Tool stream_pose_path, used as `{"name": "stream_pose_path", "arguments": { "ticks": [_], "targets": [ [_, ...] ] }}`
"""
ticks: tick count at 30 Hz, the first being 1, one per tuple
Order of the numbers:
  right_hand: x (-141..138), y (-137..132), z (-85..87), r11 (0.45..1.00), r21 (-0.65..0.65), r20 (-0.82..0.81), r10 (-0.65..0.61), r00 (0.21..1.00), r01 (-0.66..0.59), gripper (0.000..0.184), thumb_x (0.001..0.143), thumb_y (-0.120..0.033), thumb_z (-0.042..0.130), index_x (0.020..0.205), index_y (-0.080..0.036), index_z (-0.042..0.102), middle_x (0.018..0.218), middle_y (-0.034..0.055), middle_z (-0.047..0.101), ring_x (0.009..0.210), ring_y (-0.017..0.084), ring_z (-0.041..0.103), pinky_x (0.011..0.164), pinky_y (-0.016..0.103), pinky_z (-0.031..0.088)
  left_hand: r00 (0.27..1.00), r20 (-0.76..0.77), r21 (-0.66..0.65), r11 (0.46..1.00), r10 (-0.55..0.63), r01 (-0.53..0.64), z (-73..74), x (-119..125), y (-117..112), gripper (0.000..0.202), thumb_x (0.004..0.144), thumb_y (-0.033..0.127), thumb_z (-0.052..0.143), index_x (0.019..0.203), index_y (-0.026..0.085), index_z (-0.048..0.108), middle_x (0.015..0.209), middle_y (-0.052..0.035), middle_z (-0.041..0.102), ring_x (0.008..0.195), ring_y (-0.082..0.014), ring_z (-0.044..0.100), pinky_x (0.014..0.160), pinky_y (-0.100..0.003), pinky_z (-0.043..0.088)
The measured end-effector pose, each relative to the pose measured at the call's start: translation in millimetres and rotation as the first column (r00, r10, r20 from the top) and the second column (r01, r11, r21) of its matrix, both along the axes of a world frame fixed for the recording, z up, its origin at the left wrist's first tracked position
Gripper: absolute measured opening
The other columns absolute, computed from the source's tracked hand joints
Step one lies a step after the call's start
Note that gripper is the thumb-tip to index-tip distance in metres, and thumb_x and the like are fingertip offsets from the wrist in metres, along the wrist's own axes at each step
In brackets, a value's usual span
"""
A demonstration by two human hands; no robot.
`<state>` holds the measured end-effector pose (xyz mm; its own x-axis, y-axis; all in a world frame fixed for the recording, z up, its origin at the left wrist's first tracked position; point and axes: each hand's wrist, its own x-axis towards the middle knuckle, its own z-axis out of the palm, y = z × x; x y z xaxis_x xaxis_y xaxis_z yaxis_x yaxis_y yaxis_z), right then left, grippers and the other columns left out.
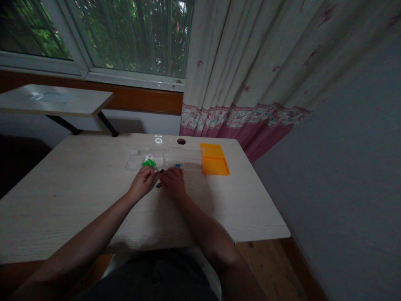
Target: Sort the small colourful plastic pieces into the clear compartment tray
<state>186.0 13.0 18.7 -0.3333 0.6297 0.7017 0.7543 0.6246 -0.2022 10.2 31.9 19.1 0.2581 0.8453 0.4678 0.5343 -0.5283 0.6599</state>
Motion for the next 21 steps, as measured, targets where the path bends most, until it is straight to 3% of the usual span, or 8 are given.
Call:
{"name": "stream_pose_path", "arguments": {
  "ticks": [5,8,14,21],
  "targets": [
    [3.0,2.5,0.6,1.000,-0.005,-0.050,-0.026,0.998,0.025,0.014,0.092,-0.026,0.061,0.090,-0.027,0.074,0.086,0.0016,0.071,0.093,0.018,0.056,0.091,0.035,0.036,1.000,-0.017,0.009,1.000,0.024,-0.024,0.5,-2.0,0.8,0.032,0.098,0.034,0.043,0.072,0.019,0.052,0.075,-0.0033,0.052,0.079,-0.0185,0.051,0.072,-0.031,0.041],
    [17.4,11.5,0.2,0.984,-0.056,-0.139,-0.178,0.974,0.171,0.014,0.092,-0.026,0.061,0.089,-0.024,0.075,0.083,0.0028,0.071,0.091,0.019,0.056,0.089,0.035,0.037,0.998,-0.010,0.007,0.998,0.058,-0.058,2.6,-4.9,1.7,0.034,0.100,0.034,0.040,0.071,0.019,0.052,0.076,-0.0034,0.052,0.078,-0.0180,0.051,0.072,-0.031,0.041],
    [49.2,27.4,-5.1,0.894,-0.183,-0.214,-0.443,0.871,0.410,0.018,0.091,-0.029,0.061,0.088,-0.022,0.077,0.088,0.0057,0.069,0.093,0.021,0.054,0.090,0.036,0.036,0.997,-0.005,0.021,0.996,0.082,-0.082,2.5,-8.5,2.7,0.037,0.100,0.037,0.039,0.069,0.019,0.050,0.075,-0.0032,0.052,0.078,-0.0180,0.052,0.072,-0.030,0.041],
    [47.1,28.0,-10.0,0.872,-0.238,-0.143,-0.466,0.873,0.427,0.020,0.092,-0.029,0.059,0.092,-0.022,0.077,0.095,0.0059,0.068,0.099,0.021,0.052,0.095,0.037,0.032,0.998,-0.046,0.040,0.998,0.052,-0.051,1.0,-10.2,1.8,0.033,0.099,0.033,0.043,0.072,0.019,0.054,0.074,-0.0034,0.053,0.079,-0.0185,0.053,0.073,-0.031,0.041]
  ]
}}
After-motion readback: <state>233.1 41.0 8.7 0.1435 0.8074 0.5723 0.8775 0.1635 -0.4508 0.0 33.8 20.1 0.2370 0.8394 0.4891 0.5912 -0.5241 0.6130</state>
